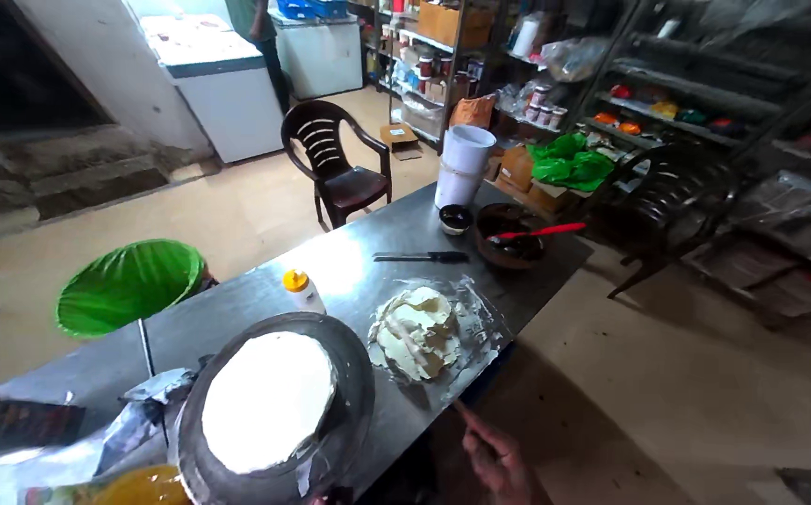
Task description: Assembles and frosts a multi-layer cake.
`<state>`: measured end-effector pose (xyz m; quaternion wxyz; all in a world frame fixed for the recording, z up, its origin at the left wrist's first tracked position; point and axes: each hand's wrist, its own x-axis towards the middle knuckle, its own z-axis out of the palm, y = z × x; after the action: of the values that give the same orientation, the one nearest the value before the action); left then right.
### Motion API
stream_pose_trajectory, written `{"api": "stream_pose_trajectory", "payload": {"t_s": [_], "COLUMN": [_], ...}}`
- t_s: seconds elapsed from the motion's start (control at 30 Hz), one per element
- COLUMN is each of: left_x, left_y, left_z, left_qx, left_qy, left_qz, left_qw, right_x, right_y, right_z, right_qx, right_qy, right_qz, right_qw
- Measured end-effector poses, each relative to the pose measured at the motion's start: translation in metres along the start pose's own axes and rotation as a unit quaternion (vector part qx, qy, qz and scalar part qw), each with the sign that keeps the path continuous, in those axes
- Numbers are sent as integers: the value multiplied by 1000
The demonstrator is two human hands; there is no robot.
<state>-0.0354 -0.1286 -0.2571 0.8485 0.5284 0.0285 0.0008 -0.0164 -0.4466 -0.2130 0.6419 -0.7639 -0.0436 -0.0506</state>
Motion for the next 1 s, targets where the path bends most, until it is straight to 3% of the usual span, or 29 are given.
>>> {"api": "stream_pose_trajectory", "payload": {"t_s": [0.13, 0.33, 0.43, 0.57, 0.67, 0.77, 0.87, 1.0], "left_x": [-2, 10, 15, 22, 22, 22, 24, 31], "left_y": [6, -29, -32, -38, -40, -45, -48, -52], "left_z": [-4, 29, 42, 44, 49, 62, 78, 86], "left_qx": [120, 197, 187, 196, 206, 193, 207, 238], "left_qy": [-77, -173, -186, -171, -146, -122, -138, -178], "left_qz": [-42, -139, -148, -139, -157, -186, -204, -173], "left_qw": [989, 955, 953, 956, 955, 956, 947, 939], "right_x": [-16, 6, -35, -129, -159, -111, -16, 64], "right_y": [130, 214, 222, 216, 210, 201, 192, 223], "right_z": [-31, -29, -32, -59, -70, -67, -67, -79], "right_qx": [-165, -303, -332, -359, -354, -258, -92, -107], "right_qy": [152, 176, 166, 131, 147, 197, 183, 136], "right_qz": [-36, -19, 26, 167, 146, 97, 157, 173], "right_qw": [974, 936, 928, 909, 912, 941, 966, 970]}}
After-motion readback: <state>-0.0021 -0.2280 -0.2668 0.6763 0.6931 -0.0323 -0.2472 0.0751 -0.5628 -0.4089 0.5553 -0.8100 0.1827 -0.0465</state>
